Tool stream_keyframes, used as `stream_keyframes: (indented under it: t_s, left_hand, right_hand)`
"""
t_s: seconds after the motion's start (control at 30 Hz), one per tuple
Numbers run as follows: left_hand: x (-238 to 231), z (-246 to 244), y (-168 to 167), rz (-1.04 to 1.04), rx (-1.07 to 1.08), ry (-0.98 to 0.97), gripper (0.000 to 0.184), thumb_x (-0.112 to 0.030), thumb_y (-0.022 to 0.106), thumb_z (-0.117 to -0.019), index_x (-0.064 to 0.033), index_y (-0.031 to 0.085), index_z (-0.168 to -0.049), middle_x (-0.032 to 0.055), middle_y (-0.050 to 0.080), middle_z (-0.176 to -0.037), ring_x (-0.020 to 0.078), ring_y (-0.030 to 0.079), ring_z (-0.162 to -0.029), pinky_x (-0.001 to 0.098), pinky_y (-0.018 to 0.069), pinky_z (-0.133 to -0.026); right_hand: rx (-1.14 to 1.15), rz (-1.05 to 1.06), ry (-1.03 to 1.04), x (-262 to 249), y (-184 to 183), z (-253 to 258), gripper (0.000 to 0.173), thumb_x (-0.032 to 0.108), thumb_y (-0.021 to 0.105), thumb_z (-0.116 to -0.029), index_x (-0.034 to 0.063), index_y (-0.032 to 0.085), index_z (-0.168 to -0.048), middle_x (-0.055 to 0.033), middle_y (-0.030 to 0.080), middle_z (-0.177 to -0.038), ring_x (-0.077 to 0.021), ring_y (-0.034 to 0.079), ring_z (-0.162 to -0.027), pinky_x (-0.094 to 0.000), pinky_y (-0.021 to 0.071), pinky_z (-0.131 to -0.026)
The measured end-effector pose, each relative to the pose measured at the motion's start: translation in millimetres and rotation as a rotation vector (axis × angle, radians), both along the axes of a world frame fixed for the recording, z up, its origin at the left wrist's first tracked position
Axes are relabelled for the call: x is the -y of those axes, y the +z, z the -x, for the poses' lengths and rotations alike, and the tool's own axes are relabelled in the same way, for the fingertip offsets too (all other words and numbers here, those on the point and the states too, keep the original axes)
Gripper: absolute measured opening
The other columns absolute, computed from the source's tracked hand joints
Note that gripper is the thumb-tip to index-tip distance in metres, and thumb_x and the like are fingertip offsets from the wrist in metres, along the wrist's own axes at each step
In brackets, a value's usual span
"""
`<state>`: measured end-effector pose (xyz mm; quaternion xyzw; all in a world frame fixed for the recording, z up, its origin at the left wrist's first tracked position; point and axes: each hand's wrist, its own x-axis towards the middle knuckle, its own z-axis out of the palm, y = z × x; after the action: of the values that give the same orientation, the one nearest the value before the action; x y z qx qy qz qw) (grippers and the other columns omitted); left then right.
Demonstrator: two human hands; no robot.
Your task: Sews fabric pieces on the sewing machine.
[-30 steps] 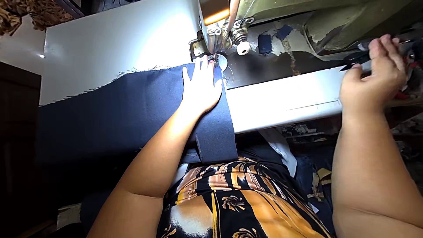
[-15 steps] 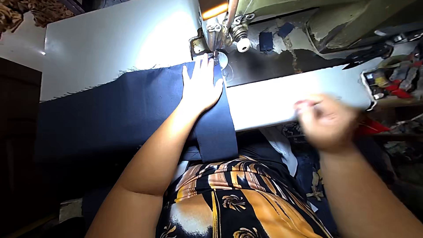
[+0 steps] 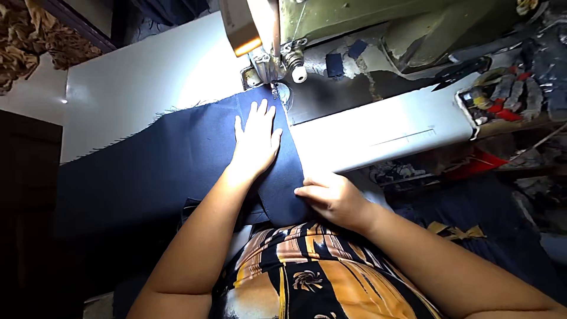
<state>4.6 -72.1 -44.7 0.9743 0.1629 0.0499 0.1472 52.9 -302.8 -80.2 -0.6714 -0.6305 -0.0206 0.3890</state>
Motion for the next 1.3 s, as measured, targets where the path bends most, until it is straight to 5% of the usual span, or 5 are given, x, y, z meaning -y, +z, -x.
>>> stream_keyframes:
  t_s: [0.17,0.37,0.73,1.03,1.3]
  left_hand:
    - [3,5,-8,-0.085,0.064,-0.036,0.059,-0.039,0.031,-0.1082,-0.0087,0.040,-0.157,0.0080,0.032,-0.168,0.0291,0.020,-0.158,0.0738,0.0081,-0.119]
    - [5,0,-3,-0.068,-0.023,0.000,0.061,-0.042,0.032,-0.1067,-0.0101,0.039,-0.158,0.0060,0.031,-0.168,0.0258,0.018,-0.159,0.0715,0.0071,-0.121]
    - [-21,-19,12,-0.040,-0.098,-0.047,0.061,-0.041,0.033,-0.1107,-0.0088,0.031,-0.162,0.0070,0.025,-0.171,0.0295,0.016,-0.159,0.0759,0.0087,-0.118]
    - [-15,4,-11,-0.079,0.122,-0.064,0.059,-0.048,0.039,-0.1049,-0.0157,0.048,-0.154,0.0035,0.041,-0.163,0.0315,0.027,-0.155,0.0794,0.0105,-0.114]
    - [-12,3,-6,-0.095,0.053,-0.065,0.060,-0.050,0.036,-0.1051,-0.0173,0.046,-0.155,0.0002,0.038,-0.165,0.0309,0.023,-0.157,0.0795,0.0090,-0.114]
  right_hand:
    - [0.085,-0.089,-0.002,-13,6,9,0.021,0.014,0.054,-0.1036,0.0157,0.075,-0.103,-0.0067,0.074,-0.114,-0.0241,0.064,-0.123,-0.0429,0.0502,-0.103]
    - [-0.041,-0.074,0.014,-15,5,1,0.024,0.009,0.053,-0.1015,0.0112,0.077,-0.101,-0.0068,0.077,-0.107,-0.0182,0.071,-0.111,-0.0325,0.0551,-0.098]
    - [-0.117,-0.047,-0.070,-36,20,-7,0.025,0.012,0.055,-0.1004,0.0044,0.079,-0.105,-0.0111,0.077,-0.114,-0.0213,0.070,-0.118,-0.0363,0.0532,-0.105]
    - [-0.112,0.008,-0.087,-36,11,-3,0.026,0.012,0.055,-0.0989,0.0057,0.079,-0.107,-0.0114,0.076,-0.116,-0.0228,0.070,-0.117,-0.0380,0.0542,-0.102]
    - [-0.041,0.030,-0.075,-37,12,-5,0.026,0.011,0.055,-0.0971,0.0061,0.079,-0.108,-0.0114,0.077,-0.114,-0.0241,0.071,-0.115,-0.0387,0.0556,-0.099]
